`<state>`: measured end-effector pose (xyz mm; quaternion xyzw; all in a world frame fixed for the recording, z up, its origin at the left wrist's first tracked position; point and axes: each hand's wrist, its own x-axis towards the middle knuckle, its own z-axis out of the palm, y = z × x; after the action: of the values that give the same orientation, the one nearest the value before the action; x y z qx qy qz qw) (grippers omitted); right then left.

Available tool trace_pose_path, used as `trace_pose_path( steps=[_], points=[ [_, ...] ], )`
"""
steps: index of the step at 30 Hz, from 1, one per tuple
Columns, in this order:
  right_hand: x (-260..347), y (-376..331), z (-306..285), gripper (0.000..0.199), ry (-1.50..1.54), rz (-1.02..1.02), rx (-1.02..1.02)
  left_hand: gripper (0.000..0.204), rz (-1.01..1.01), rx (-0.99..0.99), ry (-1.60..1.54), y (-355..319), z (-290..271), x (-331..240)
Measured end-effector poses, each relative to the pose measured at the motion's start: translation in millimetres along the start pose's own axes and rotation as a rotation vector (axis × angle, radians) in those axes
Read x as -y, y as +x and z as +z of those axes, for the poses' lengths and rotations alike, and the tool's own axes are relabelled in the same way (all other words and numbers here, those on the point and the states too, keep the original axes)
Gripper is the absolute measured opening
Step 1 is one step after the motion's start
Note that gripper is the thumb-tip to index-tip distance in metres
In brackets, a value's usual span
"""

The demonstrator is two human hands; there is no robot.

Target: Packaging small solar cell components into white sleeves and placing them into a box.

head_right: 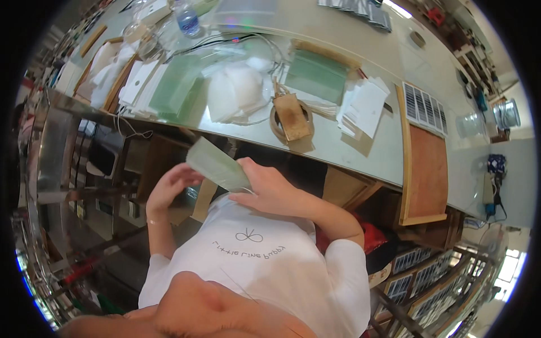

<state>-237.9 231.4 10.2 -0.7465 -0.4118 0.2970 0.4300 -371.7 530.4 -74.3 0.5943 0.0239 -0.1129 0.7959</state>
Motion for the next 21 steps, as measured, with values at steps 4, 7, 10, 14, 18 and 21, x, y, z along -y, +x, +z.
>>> trace_pose_path(
  steps=[4, 7, 10, 14, 18, 21],
  points=[
    [17.0, 5.1, -12.2, 0.061, -0.367, -0.353, -0.373, 0.116, 0.198, -0.097, -0.136, 8.5, 77.5, -48.9],
    [23.1, 9.7, -42.2, 0.06, -0.448, -0.421, -0.435, 0.139, 0.264, -0.233, -0.211, 48.1, 108.6, -102.4],
    [39.7, 4.1, -83.3, 0.056, -0.43, -0.419, -0.396, 0.146, 0.32, -0.116, -0.226, 89.9, 123.0, -126.4],
    [46.3, 4.1, -128.5, 0.054, -0.102, -0.155, 0.005, 0.135, 0.375, 0.088, -0.265, 138.5, 147.0, -131.1],
    [34.5, 6.7, -166.2, 0.056, 0.642, 0.075, 0.323, 0.106, 0.495, 0.218, -0.301, 180.2, 154.1, -128.8],
    [15.4, 21.1, -167.8, 0.059, 0.654, 0.014, 0.23, 0.072, 0.41, 0.095, -0.47, 186.9, 156.1, -132.7]
  ],
)
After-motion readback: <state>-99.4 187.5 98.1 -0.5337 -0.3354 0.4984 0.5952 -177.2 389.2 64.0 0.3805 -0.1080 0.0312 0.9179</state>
